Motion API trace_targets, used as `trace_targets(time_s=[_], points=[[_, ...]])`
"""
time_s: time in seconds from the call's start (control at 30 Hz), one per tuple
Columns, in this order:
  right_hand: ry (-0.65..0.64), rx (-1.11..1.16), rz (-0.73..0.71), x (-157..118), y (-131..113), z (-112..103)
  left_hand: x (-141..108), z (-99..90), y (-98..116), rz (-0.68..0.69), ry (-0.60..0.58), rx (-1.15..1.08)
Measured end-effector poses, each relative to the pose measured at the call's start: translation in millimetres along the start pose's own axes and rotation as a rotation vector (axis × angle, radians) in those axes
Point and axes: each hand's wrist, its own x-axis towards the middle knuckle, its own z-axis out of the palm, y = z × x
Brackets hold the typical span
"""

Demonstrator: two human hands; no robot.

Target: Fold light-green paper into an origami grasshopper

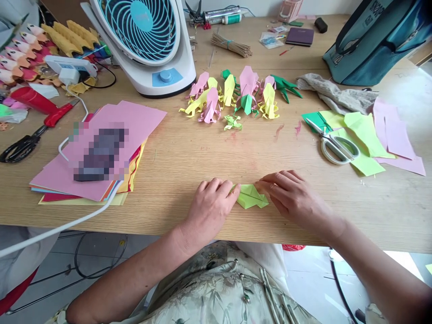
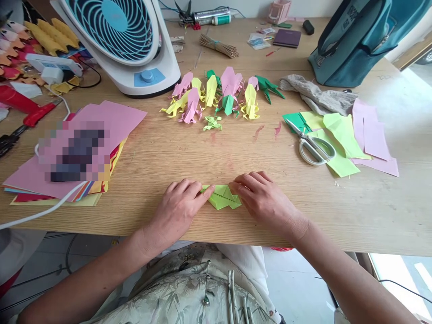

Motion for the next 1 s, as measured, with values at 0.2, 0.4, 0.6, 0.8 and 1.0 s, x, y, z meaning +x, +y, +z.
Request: trace_targets(time_s=[0.2,0.4,0.6,0.8,1.0], points=[[0.026,0.046,0.008,-4,-12,3,5,0.9,-2,0.092,-0.011,-0.075],[-0.021,-0.009,-0.066,-1,-16,8,5,0.2,0,0.126,0.008,-0.064],[-0.024,-0.101,-0.04,-1,-27,12,3,-4.4,13,0.043,-0.036,-0.043],[0.0,-0.187,0.084,0,-45,15,5,-9.7,24,-0.072,-0.098,-0.076],[0.041,-0.203,0.184,3,-55,20,2,-5.4,14,-0.161,-0.08,-0.096]])
